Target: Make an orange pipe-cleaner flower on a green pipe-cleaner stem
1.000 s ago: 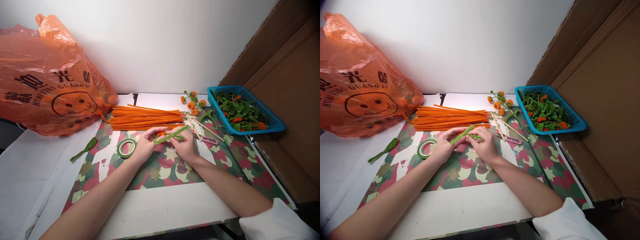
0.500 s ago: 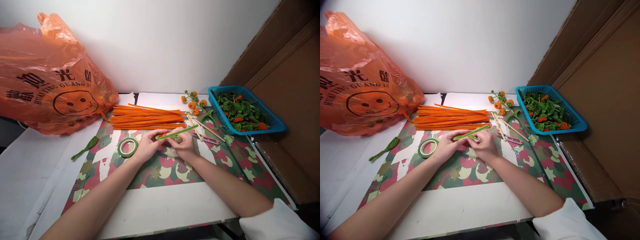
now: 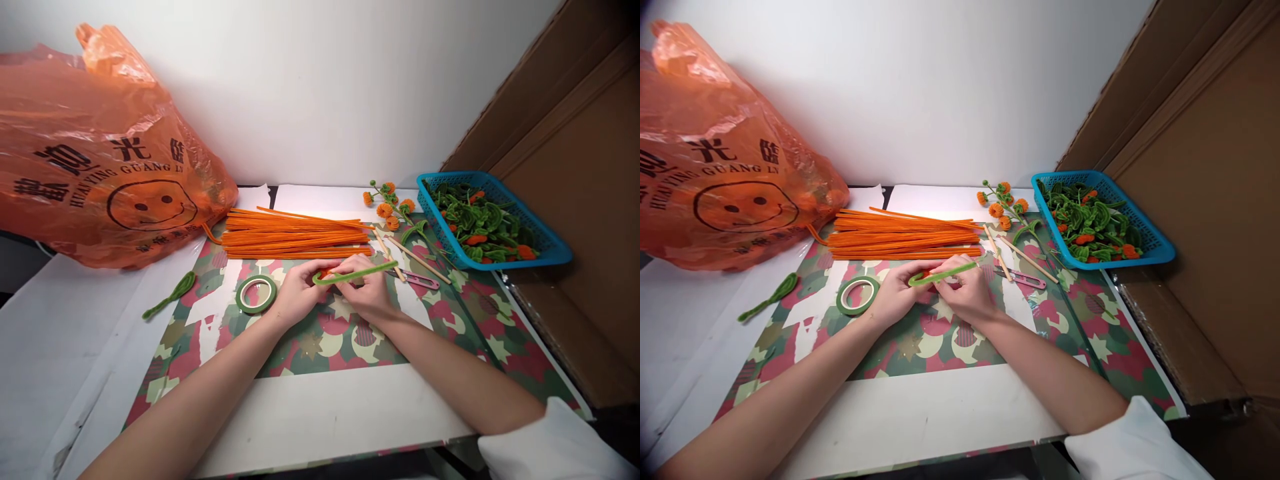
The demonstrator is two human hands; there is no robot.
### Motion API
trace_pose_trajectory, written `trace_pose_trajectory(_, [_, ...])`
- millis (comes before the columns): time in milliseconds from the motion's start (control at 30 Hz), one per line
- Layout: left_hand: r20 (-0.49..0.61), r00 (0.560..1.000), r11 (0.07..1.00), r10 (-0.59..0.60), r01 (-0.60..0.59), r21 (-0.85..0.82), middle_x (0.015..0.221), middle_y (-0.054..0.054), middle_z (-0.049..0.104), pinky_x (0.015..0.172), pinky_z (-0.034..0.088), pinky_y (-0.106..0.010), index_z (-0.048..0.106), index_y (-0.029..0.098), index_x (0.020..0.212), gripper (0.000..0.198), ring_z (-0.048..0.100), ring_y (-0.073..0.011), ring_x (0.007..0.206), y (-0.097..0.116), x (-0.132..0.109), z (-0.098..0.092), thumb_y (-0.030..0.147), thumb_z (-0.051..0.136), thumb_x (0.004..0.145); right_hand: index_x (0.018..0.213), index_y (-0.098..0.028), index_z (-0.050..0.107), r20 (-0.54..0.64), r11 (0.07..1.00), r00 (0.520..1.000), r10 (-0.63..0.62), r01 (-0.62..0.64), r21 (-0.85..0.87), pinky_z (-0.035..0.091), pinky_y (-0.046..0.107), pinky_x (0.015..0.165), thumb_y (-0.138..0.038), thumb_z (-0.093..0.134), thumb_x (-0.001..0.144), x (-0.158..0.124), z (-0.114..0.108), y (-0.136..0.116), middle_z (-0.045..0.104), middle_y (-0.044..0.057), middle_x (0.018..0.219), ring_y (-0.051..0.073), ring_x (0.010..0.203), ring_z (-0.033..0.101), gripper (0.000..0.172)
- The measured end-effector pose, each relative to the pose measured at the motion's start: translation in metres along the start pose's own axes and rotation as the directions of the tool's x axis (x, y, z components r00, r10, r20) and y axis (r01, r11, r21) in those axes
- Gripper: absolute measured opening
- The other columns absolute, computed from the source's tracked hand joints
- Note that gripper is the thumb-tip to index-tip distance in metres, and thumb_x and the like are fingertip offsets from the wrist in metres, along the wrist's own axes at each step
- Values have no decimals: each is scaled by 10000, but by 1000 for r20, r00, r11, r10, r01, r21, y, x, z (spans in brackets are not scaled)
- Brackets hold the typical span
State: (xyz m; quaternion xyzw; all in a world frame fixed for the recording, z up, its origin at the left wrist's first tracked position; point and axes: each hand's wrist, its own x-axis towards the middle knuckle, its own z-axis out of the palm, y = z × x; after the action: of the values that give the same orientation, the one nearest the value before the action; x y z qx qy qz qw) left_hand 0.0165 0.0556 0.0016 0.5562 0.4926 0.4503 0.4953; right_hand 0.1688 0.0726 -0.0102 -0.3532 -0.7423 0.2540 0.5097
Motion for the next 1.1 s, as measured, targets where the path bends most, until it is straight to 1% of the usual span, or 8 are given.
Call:
trace_pose_trajectory(167, [-58,995,991,-82,75,-109,979,-91,710,491,528,-249,709,156,956,314,661,-197,717,-1,-1,1,303,683,680,854,-225,628,-14,999,1000,18,-19,-48,486,333,745,-196,622,786,-1,1,0,656,13,831,176,806,611,74])
trace_pose_trajectory(300, [-104,990,980,-94,74,-185,999,-88,703,605,562,-292,692,159,928,286,673,-206,776,-4,2,2,290,693,673,752,-218,572,-51,992,998,-23,16,-123,465,328,694,-221,653,763,-3,0,-2,608,7,736,175,720,574,82])
trace_pose_trajectory(467, [-207,972,969,-108,57,-239,993,-76,694,660,543,-275,660,156,925,267,660,-176,790,-7,5,5,248,670,674,804,-218,605,24,954,978,-206,206,-218,424,344,728,-246,652,778,-6,0,-11,630,13,729,174,717,560,61])
trace_pose_trajectory(533, [-232,965,968,-123,65,-242,945,-68,692,595,518,-249,651,152,931,276,639,-150,710,-9,5,6,263,670,678,894,-224,633,107,918,952,-286,304,-254,406,350,756,-252,612,817,-8,2,-13,631,6,716,165,707,544,85])
trace_pose_trajectory(633, [-262,957,972,-126,67,-223,845,-46,678,544,480,-225,645,150,936,281,594,-116,614,-10,4,7,274,669,684,1051,-248,653,290,835,870,-398,474,-278,371,369,834,-276,556,875,-14,8,-15,655,8,780,159,767,538,203])
trace_pose_trajectory(833, [-240,963,983,-119,82,-162,702,-11,621,502,436,-207,649,162,980,294,551,-103,558,-8,1,7,235,640,696,1195,-316,619,533,722,725,-436,636,-274,267,443,1041,-308,554,894,-21,18,-21,639,24,1212,215,1166,478,308])
trace_pose_trajectory(933, [-232,963,983,-134,99,-155,654,4,593,453,399,-196,644,167,997,302,519,-90,501,-6,-1,7,227,628,702,1195,-331,612,557,725,701,-446,648,-235,245,444,1093,-286,535,908,-19,17,-26,607,-8,1298,203,1263,439,301])
trace_pose_trajectory(1100, [-237,964,983,-123,86,-164,732,-17,638,480,434,-201,642,169,977,288,569,-103,541,-5,-1,7,236,638,697,1181,-324,619,544,757,719,-433,617,-213,246,457,1121,-271,508,926,-17,16,-27,647,-22,1245,178,1239,493,282])
